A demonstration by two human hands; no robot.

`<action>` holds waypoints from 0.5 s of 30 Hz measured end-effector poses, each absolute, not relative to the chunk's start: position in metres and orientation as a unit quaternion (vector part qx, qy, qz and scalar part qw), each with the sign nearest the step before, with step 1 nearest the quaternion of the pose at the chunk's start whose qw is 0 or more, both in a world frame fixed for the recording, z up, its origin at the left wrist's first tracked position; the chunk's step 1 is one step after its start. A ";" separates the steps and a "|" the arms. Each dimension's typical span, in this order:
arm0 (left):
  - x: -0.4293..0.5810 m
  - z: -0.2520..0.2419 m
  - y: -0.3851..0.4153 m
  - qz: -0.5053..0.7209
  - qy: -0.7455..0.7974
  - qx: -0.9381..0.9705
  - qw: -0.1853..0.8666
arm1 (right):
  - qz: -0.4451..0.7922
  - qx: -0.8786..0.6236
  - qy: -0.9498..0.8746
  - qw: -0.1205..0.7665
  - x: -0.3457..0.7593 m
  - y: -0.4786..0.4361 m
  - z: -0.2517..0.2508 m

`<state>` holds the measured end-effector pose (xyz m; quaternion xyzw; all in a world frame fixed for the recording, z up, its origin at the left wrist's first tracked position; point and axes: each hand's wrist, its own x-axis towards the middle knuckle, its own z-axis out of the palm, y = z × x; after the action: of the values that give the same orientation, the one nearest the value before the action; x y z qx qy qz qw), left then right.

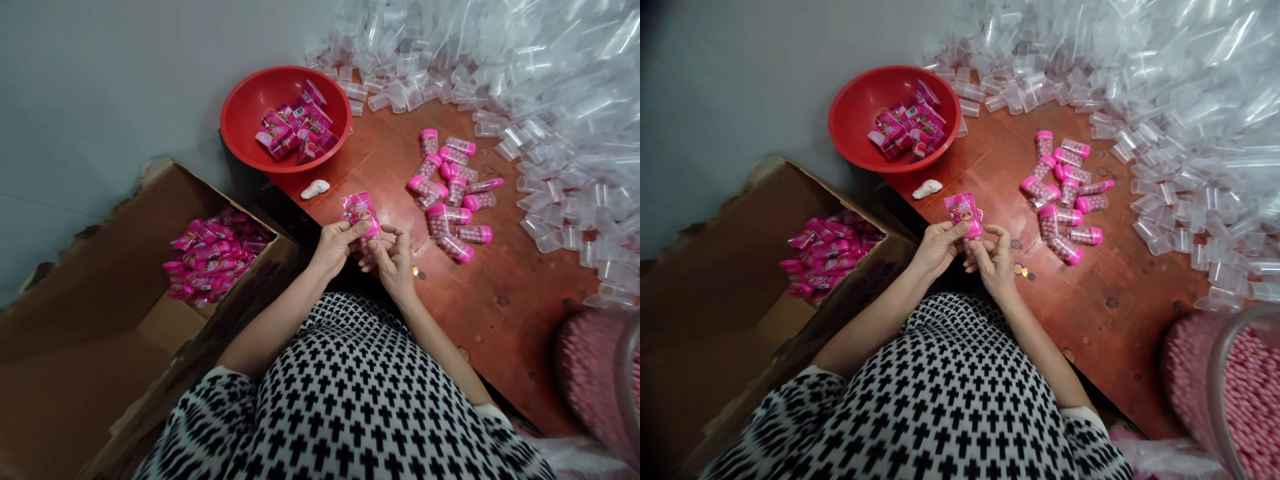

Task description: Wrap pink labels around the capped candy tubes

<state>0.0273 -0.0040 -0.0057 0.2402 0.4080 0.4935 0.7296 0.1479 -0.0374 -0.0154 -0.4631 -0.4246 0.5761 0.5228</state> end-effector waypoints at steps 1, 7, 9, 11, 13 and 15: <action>0.025 -0.006 -0.003 0.480 0.401 0.261 0.735 | 0.593 -0.454 -0.413 0.522 0.149 -0.037 -0.016; 0.025 -0.008 0.000 0.430 0.405 0.313 0.743 | 0.591 -0.468 -0.384 0.533 0.149 -0.033 -0.018; 0.028 -0.008 -0.001 0.434 0.418 0.301 0.740 | 0.577 -0.483 -0.384 0.534 0.150 -0.033 -0.018; 0.030 -0.007 0.000 0.452 0.425 0.263 0.739 | 0.590 -0.478 -0.379 0.528 0.153 -0.033 -0.019; 0.029 -0.007 0.001 0.480 0.425 0.212 0.737 | 0.619 -0.457 -0.371 0.520 0.158 -0.035 -0.019; 0.027 -0.007 0.001 0.499 0.417 0.179 0.738 | 0.641 -0.438 -0.365 0.515 0.162 -0.038 -0.020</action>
<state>0.0270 0.0009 -0.0066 0.1787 0.4174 0.4988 0.7382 0.1617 -0.0377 -0.0200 -0.4376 -0.3649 0.6406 0.5148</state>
